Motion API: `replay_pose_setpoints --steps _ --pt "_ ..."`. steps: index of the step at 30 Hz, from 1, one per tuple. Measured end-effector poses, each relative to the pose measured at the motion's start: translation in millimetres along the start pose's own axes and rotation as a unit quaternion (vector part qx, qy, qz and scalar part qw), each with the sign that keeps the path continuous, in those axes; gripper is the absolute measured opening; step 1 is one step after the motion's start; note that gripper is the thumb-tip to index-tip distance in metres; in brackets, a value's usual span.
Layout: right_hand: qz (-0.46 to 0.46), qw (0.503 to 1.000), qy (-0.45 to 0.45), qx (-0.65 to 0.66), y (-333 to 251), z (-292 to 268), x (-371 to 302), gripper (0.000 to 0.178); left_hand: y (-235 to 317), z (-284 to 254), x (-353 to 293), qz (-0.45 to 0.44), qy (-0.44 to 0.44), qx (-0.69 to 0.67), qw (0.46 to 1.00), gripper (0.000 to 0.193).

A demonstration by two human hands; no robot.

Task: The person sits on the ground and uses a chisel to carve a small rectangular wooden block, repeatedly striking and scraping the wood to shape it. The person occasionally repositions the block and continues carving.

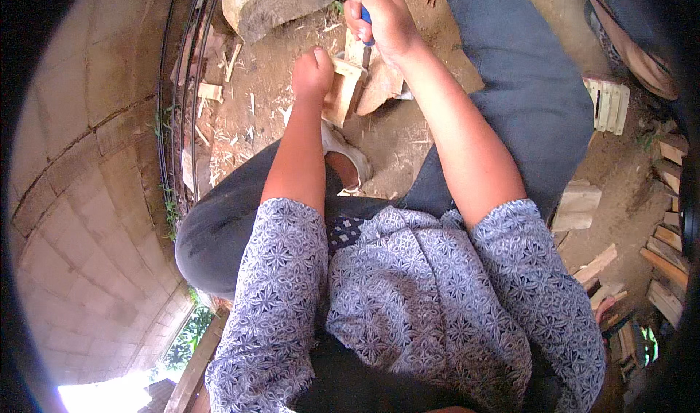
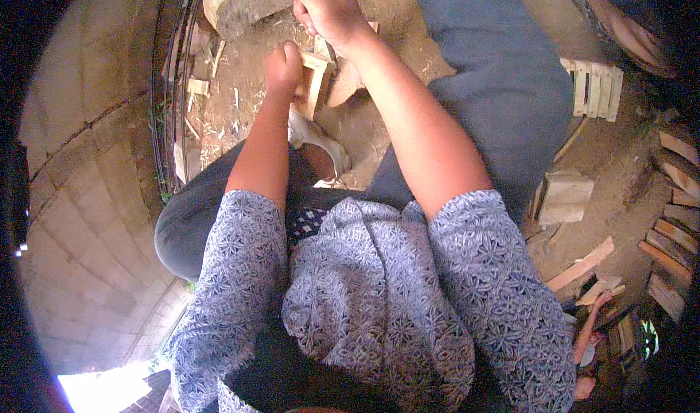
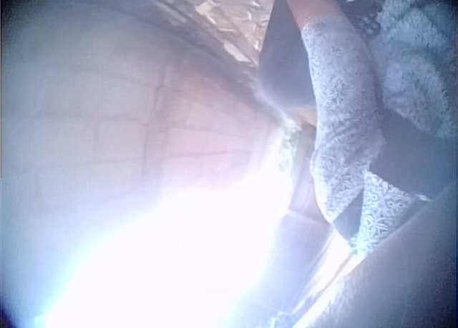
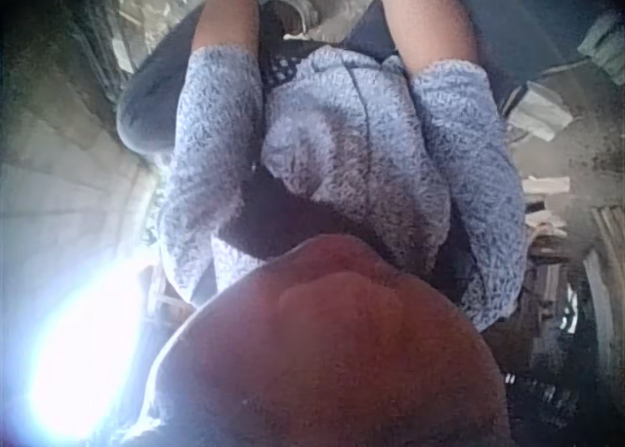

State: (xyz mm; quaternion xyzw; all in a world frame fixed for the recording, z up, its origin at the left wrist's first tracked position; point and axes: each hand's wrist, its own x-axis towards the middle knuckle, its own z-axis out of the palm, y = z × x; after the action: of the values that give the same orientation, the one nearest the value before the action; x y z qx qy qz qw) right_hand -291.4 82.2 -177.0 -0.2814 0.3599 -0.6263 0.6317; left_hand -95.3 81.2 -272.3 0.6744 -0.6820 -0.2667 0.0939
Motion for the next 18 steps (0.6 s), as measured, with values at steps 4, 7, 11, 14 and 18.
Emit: replay_pose_setpoints --steps 4,7,11,14,18 --pt "0.055 0.991 0.105 0.059 -17 -6 -5 0.031 -11 1 -2 0.0 0.022 -0.054 0.998 0.049" --pt "-0.056 0.988 0.087 0.11 -52 -9 -4 0.033 -33 12 5 -0.088 0.025 -0.46 0.883 0.04" --pt "-0.087 0.978 0.089 0.165 -94 -13 -7 0.035 -9 -9 22 -0.087 -0.019 -0.528 0.845 0.034" --pt "-0.115 0.978 0.065 0.161 -104 -11 -12 0.036 15 -24 26 0.003 -0.069 -0.56 0.826 0.037" --pt "-0.091 0.988 0.025 0.119 -101 -11 -17 0.036 46 -43 30 0.033 -0.095 -0.598 0.795 0.039"
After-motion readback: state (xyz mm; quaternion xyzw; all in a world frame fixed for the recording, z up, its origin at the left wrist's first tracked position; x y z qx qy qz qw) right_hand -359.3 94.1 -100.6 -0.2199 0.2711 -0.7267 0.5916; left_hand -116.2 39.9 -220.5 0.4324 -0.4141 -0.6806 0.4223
